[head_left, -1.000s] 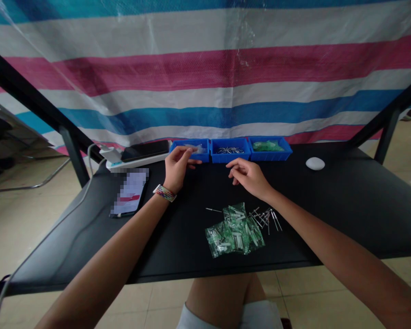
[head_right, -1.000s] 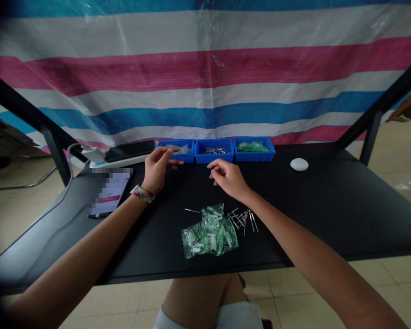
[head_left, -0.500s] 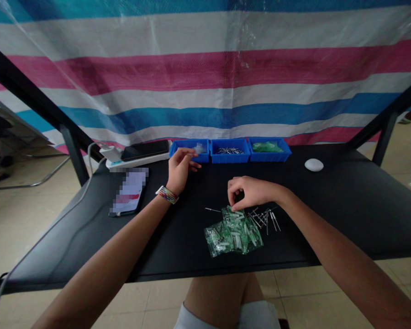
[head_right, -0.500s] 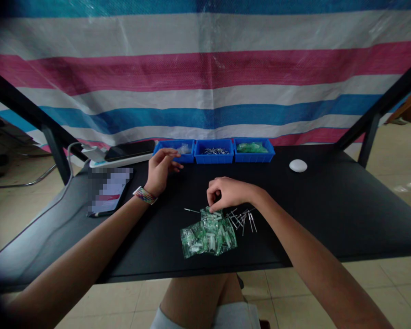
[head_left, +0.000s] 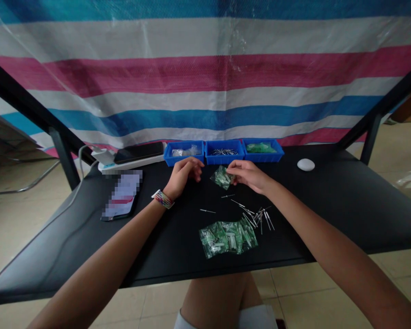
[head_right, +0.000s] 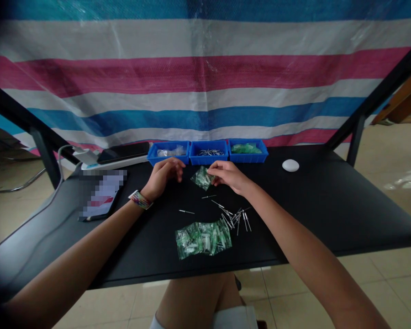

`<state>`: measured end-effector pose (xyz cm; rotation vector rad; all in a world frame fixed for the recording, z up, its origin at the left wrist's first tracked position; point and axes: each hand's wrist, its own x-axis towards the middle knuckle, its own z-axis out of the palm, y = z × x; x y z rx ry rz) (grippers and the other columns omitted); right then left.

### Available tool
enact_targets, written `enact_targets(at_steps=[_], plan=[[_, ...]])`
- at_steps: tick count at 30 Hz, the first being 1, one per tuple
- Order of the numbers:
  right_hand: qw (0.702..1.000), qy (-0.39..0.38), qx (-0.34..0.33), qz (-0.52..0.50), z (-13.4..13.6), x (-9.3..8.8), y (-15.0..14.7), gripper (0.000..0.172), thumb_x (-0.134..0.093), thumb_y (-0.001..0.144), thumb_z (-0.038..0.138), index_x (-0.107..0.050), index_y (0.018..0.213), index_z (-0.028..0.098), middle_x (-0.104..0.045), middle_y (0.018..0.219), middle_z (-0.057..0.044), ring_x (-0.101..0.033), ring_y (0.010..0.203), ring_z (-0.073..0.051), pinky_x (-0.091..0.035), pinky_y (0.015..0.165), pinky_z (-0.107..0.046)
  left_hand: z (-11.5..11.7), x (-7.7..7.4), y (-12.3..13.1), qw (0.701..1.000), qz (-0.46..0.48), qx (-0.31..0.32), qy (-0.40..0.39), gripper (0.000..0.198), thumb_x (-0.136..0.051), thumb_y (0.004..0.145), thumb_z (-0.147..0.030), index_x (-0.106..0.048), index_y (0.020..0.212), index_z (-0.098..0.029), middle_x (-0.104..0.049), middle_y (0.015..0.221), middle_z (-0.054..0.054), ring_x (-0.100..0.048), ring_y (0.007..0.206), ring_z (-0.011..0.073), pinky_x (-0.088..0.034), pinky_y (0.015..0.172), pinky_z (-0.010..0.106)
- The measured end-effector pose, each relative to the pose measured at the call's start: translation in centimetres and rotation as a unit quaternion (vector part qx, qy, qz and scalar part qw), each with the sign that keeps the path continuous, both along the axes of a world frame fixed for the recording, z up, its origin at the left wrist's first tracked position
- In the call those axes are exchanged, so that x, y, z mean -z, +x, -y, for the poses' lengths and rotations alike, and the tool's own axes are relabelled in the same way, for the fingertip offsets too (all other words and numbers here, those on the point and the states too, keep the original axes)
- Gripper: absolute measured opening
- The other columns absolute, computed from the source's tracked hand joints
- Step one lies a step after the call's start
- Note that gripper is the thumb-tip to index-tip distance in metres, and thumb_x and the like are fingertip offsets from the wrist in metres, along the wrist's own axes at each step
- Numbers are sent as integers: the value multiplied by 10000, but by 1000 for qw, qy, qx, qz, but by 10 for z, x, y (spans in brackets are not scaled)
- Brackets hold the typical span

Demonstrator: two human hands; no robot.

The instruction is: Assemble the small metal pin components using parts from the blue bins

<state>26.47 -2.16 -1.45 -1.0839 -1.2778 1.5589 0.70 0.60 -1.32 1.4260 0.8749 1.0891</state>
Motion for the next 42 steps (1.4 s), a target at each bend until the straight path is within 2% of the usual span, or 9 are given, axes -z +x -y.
enact_targets(at_steps=[4, 9, 16, 23, 28, 32, 39, 42], plan=[[994, -33, 50, -86, -2, 8, -4, 387, -931, 672, 268, -637, 914, 198, -755, 816, -1, -761, 718, -172, -634, 703, -305, 5, -1, 5, 994, -79, 76, 12, 405, -669, 920, -553, -741, 911, -155, -698, 779, 55, -657, 611, 153, -530, 562, 254], [995, -15, 36, -89, 3, 8, -10, 361, -924, 675, 257, -616, 850, 187, -757, 821, -12, -799, 802, -212, -674, 783, -356, 6, 0, 6, 985, -133, 106, 39, 391, -725, 904, -543, -715, 826, -160, -714, 763, 53, -650, 629, 146, -515, 582, 241], [999, 13, 36, -37, 8, 6, -16, 347, -896, 714, 355, -690, 935, 184, -757, 877, -32, -765, 756, -189, -682, 685, -342, 5, 1, 5, 984, -116, 117, 65, 331, -733, 907, -487, -690, 834, -167, -684, 763, 23, -646, 628, 125, -521, 606, 231], [993, 86, 76, 23, 9, 5, -19, 318, -900, 695, 391, -696, 819, 180, -655, 693, 34, -638, 571, -110, -577, 527, -234, 5, 0, 7, 984, -125, 113, 62, 333, -703, 918, -483, -657, 812, -170, -659, 712, 13, -618, 603, 120, -507, 586, 225], [992, 102, 61, 41, 10, 7, -20, 336, -861, 747, 451, -668, 803, 182, -661, 622, 31, -652, 479, -133, -535, 503, -249, 5, 2, 7, 979, -134, 120, 93, 294, -656, 937, -427, -609, 782, -181, -629, 654, -5, -595, 580, 115, -489, 589, 220], [983, 147, 79, 74, 12, 8, -21, 317, -820, 793, 451, -649, 792, 185, -658, 614, 32, -656, 451, -138, -496, 476, -236, 6, 1, 9, 977, -150, 99, 114, 302, -618, 959, -419, -580, 776, -183, -582, 622, -28, -568, 551, 105, -455, 576, 213], [956, 230, 130, 125, 24, 6, -27, 238, -724, 895, 425, -647, 824, 212, -690, 626, 18, -684, 468, -158, -534, 479, -249, 9, 0, 9, 973, -185, 76, 117, 384, -606, 969, -471, -585, 728, -172, -586, 578, -23, -557, 541, 107, -417, 577, 217], [929, 296, 153, 160, 27, 5, -27, 163, -697, 933, 379, -724, 924, 218, -797, 799, -43, -789, 673, -218, -649, 664, -329, 6, 3, 7, 977, -178, 98, 70, 425, -569, 985, -510, -648, 766, -155, -646, 589, 12, -587, 543, 120, -414, 568, 227]])
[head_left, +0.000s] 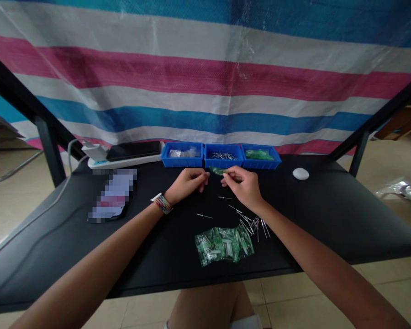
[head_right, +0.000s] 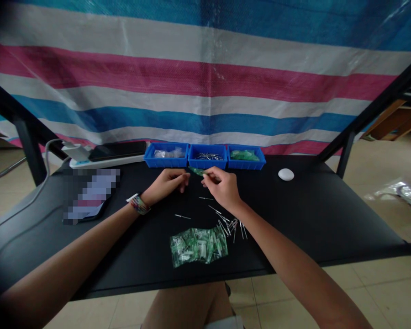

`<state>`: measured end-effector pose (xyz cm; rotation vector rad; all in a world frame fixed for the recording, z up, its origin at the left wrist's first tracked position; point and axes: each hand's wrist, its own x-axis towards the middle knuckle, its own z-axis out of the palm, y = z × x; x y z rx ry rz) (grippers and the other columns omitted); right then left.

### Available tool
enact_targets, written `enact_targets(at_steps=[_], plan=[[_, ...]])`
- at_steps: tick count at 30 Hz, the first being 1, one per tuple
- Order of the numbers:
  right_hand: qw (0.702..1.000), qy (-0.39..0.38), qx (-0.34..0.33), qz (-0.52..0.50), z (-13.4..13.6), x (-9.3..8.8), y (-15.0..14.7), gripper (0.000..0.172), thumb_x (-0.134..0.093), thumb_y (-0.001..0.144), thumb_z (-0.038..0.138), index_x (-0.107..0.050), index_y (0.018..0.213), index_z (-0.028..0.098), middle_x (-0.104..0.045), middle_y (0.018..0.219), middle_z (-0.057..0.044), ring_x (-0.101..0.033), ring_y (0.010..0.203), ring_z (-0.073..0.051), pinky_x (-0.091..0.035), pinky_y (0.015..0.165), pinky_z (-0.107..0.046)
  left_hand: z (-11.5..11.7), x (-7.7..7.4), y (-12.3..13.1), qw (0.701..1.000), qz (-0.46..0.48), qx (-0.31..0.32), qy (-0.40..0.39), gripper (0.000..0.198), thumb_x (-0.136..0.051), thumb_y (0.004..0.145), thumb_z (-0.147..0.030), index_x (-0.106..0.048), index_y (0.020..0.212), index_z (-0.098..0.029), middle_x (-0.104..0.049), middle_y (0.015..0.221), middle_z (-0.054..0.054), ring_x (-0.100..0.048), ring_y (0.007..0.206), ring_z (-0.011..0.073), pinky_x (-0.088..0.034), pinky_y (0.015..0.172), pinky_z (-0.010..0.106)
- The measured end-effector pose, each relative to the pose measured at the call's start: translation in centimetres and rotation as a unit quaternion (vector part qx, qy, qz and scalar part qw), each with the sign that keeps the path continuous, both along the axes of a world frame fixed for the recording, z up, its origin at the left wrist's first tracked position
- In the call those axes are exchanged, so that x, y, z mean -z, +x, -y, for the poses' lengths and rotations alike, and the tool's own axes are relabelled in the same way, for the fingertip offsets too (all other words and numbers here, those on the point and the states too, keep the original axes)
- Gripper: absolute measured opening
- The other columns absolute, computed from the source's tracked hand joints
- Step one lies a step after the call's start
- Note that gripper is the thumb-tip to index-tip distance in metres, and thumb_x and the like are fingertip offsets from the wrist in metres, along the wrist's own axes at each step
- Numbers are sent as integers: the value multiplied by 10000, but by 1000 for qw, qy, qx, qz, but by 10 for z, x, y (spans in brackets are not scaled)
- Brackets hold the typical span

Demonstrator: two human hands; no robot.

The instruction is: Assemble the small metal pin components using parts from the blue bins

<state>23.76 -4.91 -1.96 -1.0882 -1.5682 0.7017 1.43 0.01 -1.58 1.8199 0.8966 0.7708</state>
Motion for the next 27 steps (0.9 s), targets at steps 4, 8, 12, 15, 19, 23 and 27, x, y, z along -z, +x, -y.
enact_targets(at_steps=[4, 8, 12, 15, 19, 23, 27], plan=[[992, 97, 27, 81, 0, -1, 3, 180, -660, 947, 263, -799, 1060, 243, -837, 1014, -52, -813, 881, -246, -654, 852, -395, -5, 2, -1, 994, 59, 4, -87, 495, -513, 989, -573, -702, 908, -123, -775, 780, 106, -698, 613, 166, -463, 578, 256], [985, 126, 21, 115, -2, -1, 3, 249, -630, 944, 212, -809, 1111, 251, -836, 1067, -49, -807, 899, -244, -650, 853, -398, -5, -1, -1, 993, 73, -2, -93, 456, -622, 948, -568, -698, 928, -120, -791, 847, 114, -731, 646, 171, -469, 577, 248], [998, 46, -18, 40, -2, 1, 1, 307, -621, 955, 253, -760, 1228, 257, -819, 1096, -63, -811, 846, -228, -660, 803, -382, -2, -4, -1, 995, 62, -13, -77, 347, -742, 899, -481, -678, 933, -142, -736, 748, 35, -735, 656, 151, -467, 587, 213], [997, -41, -41, -51, -5, 2, 1, 451, -665, 952, 347, -644, 1397, 273, -796, 1016, -48, -789, 713, -198, -651, 695, -350, -1, -3, -1, 995, 70, -15, -69, 347, -743, 903, -488, -662, 914, -151, -706, 723, 18, -732, 642, 150, -474, 576, 212], [985, -109, -67, -113, -9, 3, 2, 442, -783, 872, 439, -681, 1252, 238, -732, 854, 2, -742, 621, -164, -607, 580, -286, -2, 1, -1, 996, 74, -7, -51, 349, -748, 902, -487, -672, 917, -147, -717, 790, 30, -730, 641, 142, -471, 558, 209], [979, -135, -88, -128, -11, 4, 1, 371, -864, 789, 448, -709, 1023, 205, -712, 818, 7, -705, 576, -136, -572, 523, -251, -3, 2, -1, 996, 77, -2, -46, 356, -747, 903, -495, -684, 911, -144, -714, 791, 27, -704, 627, 128, -492, 584, 217], [981, -125, -95, -110, -11, 7, -1, 312, -855, 791, 442, -693, 893, 195, -701, 780, 2, -700, 577, -140, -575, 540, -263, -1, 1, -1, 997, 70, 4, -39, 373, -756, 898, -506, -698, 875, -138, -699, 755, 27, -677, 635, 125, -496, 612, 228]])
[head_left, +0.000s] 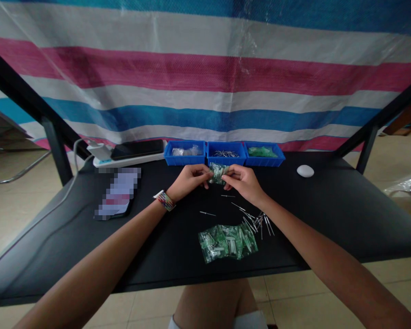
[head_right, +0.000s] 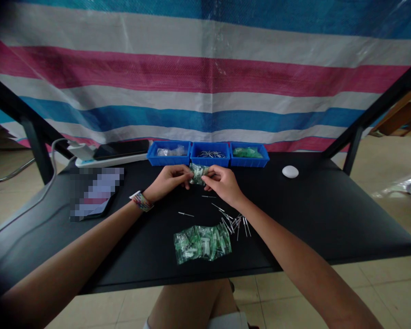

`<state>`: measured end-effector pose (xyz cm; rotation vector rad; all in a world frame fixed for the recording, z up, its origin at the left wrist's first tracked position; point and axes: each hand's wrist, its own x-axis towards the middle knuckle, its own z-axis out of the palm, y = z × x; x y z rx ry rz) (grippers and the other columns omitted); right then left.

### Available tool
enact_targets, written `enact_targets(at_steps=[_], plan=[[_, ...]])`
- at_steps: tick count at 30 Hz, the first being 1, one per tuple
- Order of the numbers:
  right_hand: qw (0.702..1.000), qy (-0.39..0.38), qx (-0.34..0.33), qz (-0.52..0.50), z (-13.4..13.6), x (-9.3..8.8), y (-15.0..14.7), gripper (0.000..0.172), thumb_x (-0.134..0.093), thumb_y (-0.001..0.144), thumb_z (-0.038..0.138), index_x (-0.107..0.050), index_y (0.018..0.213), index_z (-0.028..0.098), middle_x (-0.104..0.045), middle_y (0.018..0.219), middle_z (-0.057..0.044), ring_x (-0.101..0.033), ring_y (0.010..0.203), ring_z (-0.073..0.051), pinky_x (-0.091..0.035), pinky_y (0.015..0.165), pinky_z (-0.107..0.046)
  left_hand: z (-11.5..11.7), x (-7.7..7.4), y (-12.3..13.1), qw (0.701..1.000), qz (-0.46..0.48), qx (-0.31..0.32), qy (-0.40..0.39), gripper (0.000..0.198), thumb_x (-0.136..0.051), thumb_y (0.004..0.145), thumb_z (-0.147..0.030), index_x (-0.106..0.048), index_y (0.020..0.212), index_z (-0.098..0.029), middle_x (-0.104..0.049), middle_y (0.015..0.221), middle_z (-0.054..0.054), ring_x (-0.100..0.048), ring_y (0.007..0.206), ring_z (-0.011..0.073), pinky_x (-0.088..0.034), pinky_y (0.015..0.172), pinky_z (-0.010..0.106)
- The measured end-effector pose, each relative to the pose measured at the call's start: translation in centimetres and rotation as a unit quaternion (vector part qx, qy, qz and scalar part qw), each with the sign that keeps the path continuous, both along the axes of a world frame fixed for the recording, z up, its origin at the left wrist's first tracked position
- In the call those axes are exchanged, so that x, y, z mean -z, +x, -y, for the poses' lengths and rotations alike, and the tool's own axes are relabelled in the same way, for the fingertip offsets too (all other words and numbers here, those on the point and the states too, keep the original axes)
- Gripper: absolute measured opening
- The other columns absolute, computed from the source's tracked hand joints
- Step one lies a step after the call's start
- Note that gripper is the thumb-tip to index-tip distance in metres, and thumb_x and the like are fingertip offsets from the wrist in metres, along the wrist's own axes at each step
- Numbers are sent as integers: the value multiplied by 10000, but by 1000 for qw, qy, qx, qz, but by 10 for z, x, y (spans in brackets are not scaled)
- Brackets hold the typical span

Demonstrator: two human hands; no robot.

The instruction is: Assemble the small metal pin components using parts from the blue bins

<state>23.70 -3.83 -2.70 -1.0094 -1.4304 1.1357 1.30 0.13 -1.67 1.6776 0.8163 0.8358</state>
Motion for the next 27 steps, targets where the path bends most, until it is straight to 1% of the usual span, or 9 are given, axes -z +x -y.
enact_targets(at_steps=[6, 8, 10, 13, 16, 19, 22, 24, 27], plan=[[996, 67, 46, 38, 2, -2, 3, 217, -766, 874, 394, -665, 887, 202, -679, 756, 4, -697, 598, -158, -565, 569, -286, 1, -1, 1, 999, 4, -28, 22, 449, -764, 887, -535, -603, 696, -163, -620, 642, -8, -544, 558, 92, -415, 565, 221], [987, 116, 81, 73, 4, -6, 4, 157, -726, 907, 353, -671, 889, 207, -682, 772, -7, -698, 614, -167, -567, 588, -302, 0, -1, 1, 999, -11, -45, 26, 537, -712, 917, -573, -537, 603, -174, -524, 543, -27, -457, 502, 81, -355, 527, 226], [966, 184, 121, 132, 7, -10, 5, 104, -691, 935, 311, -695, 888, 218, -693, 817, -30, -702, 670, -185, -587, 647, -333, 0, -2, -1, 999, -30, -41, 12, 601, -605, 970, -621, -572, 571, -173, -485, 484, -16, -433, 474, 90, -342, 518, 243], [931, 267, 139, 207, 11, -11, 6, 114, -645, 974, 267, -756, 952, 254, -728, 930, -63, -721, 838, -228, -618, 813, -398, -1, -4, -2, 999, -27, -2, -34, 663, -474, 1007, -669, -720, 689, -142, -623, 553, 51, -543, 511, 125, -419, 560, 264], [923, 291, 106, 230, 13, -9, 5, 174, -622, 994, 237, -784, 1028, 289, -754, 1056, -73, -732, 1014, -252, -613, 956, -441, 0, -6, -2, 999, -9, 7, -51, 571, -579, 963, -645, -748, 794, -127, -749, 736, 98, -640, 600, 148, -465, 602, 268], [923, 292, 81, 237, 13, -8, 4, 216, -617, 983, 200, -796, 1060, 294, -747, 1158, -81, -724, 1104, -255, -601, 1023, -456, -1, -5, -1, 999, -14, -3, -38, 424, -723, 898, -557, -743, 858, -135, -744, 733, 65, -673, 637, 150, -459, 605, 249], [938, 270, 87, 200, 11, -8, 3, 277, -600, 962, 170, -792, 1122, 290, -721, 1253, -86, -707, 1173, -258, -599, 1046, -454, -1, -2, -1, 999, -8, -16, -37, 383, -771, 867, -525, -717, 877, -146, -712, 690, 29, -684, 621, 144, -456, 596, 236], [962, 218, 93, 137, 9, -8, 3, 310, -612, 951, 190, -763, 1206, 279, -697, 1316, -95, -724, 1143, -254, -626, 996, -442, -1, -2, 0, 999, -3, -18, -38, 385, -781, 859, -525, -704, 871, -148, -707, 698, 22, -692, 620, 142, -466, 599, 233], [994, 87, 68, 16, 5, -7, 1, 430, -710, 912, 297, -681, 1339, 260, -717, 1317, -112, -764, 1017, -240, -656, 917, -440, -1, -2, 0, 999, 1, -15, -35, 390, -784, 858, -530, -697, 867, -150, -706, 704, 18, -700, 627, 142, -478, 604, 229]])
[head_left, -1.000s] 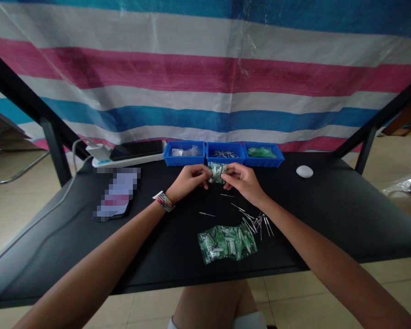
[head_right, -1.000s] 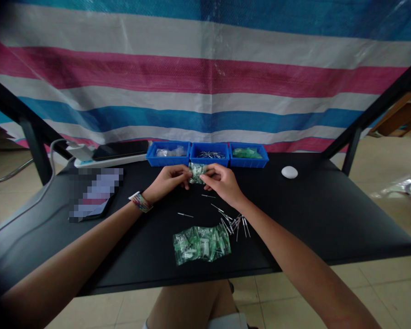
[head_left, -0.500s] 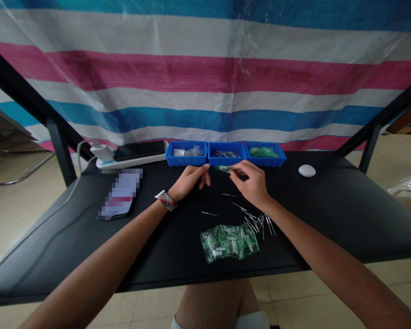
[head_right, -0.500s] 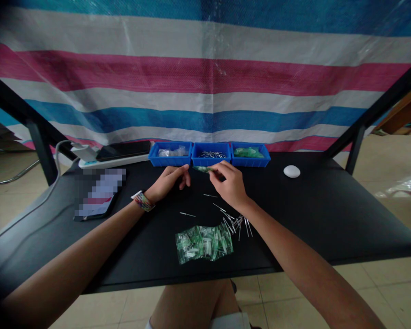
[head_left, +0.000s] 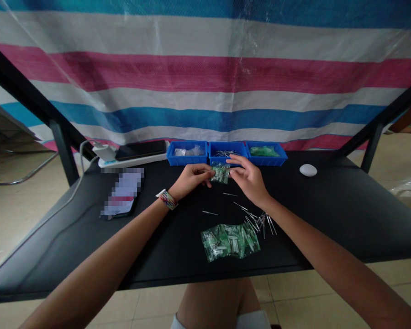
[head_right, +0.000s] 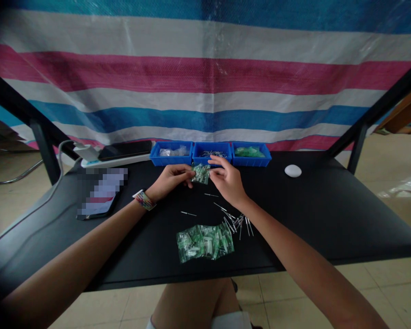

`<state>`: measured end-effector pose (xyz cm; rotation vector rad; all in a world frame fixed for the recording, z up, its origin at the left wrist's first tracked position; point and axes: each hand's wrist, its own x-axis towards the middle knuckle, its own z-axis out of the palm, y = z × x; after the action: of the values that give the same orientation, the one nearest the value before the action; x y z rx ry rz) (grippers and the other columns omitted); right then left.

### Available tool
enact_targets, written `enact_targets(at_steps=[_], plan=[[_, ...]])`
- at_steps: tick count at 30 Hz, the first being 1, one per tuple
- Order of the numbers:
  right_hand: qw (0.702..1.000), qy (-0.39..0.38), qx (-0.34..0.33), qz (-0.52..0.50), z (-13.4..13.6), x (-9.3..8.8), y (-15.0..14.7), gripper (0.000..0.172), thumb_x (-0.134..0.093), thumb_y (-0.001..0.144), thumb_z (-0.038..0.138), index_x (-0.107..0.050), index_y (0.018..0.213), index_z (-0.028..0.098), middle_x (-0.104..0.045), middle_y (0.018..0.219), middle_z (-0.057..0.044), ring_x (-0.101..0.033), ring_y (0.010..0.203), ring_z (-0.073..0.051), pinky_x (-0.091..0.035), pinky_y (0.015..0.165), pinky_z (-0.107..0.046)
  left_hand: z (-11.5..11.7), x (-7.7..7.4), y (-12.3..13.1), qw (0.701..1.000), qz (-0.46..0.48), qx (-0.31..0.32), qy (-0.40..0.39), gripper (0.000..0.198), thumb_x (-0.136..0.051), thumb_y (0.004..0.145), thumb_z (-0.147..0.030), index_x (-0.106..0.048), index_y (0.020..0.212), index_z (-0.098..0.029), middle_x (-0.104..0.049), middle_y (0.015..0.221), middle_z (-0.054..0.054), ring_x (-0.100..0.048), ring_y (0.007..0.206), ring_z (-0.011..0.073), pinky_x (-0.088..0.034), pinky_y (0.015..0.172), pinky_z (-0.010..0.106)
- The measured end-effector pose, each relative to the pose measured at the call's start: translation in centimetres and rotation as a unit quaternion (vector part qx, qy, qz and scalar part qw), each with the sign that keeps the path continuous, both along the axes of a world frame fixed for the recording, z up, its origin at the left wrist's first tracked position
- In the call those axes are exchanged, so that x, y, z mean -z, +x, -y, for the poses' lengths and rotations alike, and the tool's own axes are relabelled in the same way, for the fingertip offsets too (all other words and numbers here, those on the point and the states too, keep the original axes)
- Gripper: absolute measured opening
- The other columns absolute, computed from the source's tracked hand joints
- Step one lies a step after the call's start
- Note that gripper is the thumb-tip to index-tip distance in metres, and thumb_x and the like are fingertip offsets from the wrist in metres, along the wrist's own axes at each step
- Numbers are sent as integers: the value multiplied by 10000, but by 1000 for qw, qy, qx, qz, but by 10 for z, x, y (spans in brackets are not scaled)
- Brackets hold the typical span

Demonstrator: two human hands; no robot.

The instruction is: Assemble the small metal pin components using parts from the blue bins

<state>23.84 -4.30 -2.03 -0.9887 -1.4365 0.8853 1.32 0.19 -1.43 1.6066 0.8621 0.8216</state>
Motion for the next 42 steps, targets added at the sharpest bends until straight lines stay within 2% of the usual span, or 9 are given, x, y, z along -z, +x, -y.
enact_targets(at_steps=[5, 12, 15, 19, 22, 25, 34, 38, 42], plan=[[978, -154, -78, -116, -2, 1, -5, 546, -877, 778, 408, -710, 1265, 226, -806, 1135, -81, -779, 1026, -250, -631, 1002, -466, 1, -1, 0, 1000, 6, 15, 14, 385, -780, 870, -522, -727, 892, -141, -727, 732, 30, -708, 642, 141, -499, 623, 229], [978, -142, -109, -105, 0, 5, -11, 364, -876, 768, 455, -789, 1001, 190, -816, 1023, -68, -785, 930, -238, -674, 942, -502, 1, 2, 2, 1000, 1, 20, 15, 384, -792, 872, -511, -786, 945, -133, -794, 868, 87, -734, 685, 161, -515, 633, 242], [992, -83, -58, -73, -7, 4, -3, 362, -843, 803, 479, -793, 1019, 194, -811, 1012, -69, -785, 924, -250, -698, 878, -497, 0, 2, 1, 1000, 2, 5, 4, 448, -738, 908, -550, -785, 1081, -139, -810, 1064, 128, -766, 736, 182, -521, 632, 250], [992, 62, 106, 25, -22, -11, 34, 336, -733, 913, 460, -796, 1114, 198, -814, 1033, -72, -792, 910, -268, -693, 882, -492, -1, 1, 0, 1000, 16, 0, -11, 482, -647, 957, -573, -763, 1101, -128, -796, 1170, 162, -774, 728, 186, -518, 629, 260], [935, 166, 269, 159, -34, -22, 77, 370, -606, 995, 380, -759, 1290, 217, -785, 1249, -104, -776, 1093, -293, -635, 1004, -488, -1, 0, 0, 1000, 15, 3, -11, 434, -651, 953, -536, -755, 1040, -124, -803, 1124, 153, -770, 712, 182, -508, 627, 259], [868, 196, 351, 291, -47, -22, 115, 449, -465, 1013, 262, -726, 1353, 130, -725, 1374, -175, -690, 1293, -312, -545, 1118, -508, -1, 1, 0, 1000, 13, 4, -9, 409, -642, 954, -516, -747, 1019, -126, -803, 1104, 147, -767, 703, 176, -504, 626, 260], [778, 53, 361, 512, -54, 0, 135, 451, -468, 980, 351, -821, 1152, 130, -793, 1168, -193, -654, 1285, -353, -316, 1232, -618, -5, 7, 0, 1000, 14, 10, -8, 378, -632, 958, -491, -730, 984, -127, -802, 1072, 138, -763, 697, 169, -495, 622, 254], [769, 30, 358, 529, -53, 1, 133, 490, -428, 1028, 392, -806, 1129, 97, -790, 1112, -220, -639, 1281, -374, -303, 1218, -644, -4, 6, 1, 1000, 19, 11, -8, 373, -646, 941, -495, -728, 961, -131, -803, 1053, 134, -756, 689, 169, -492, 611, 257], [787, 81, 357, 496, -49, -4, 126, 444, -482, 991, 314, -723, 1280, 78, -717, 1319, -245, -624, 1278, -379, -410, 1146, -578, -3, 5, 1, 1000, 15, 15, -11, 366, -660, 926, -491, -726, 942, -132, -802, 1026, 129, -742, 679, 162, -504, 617, 259]])
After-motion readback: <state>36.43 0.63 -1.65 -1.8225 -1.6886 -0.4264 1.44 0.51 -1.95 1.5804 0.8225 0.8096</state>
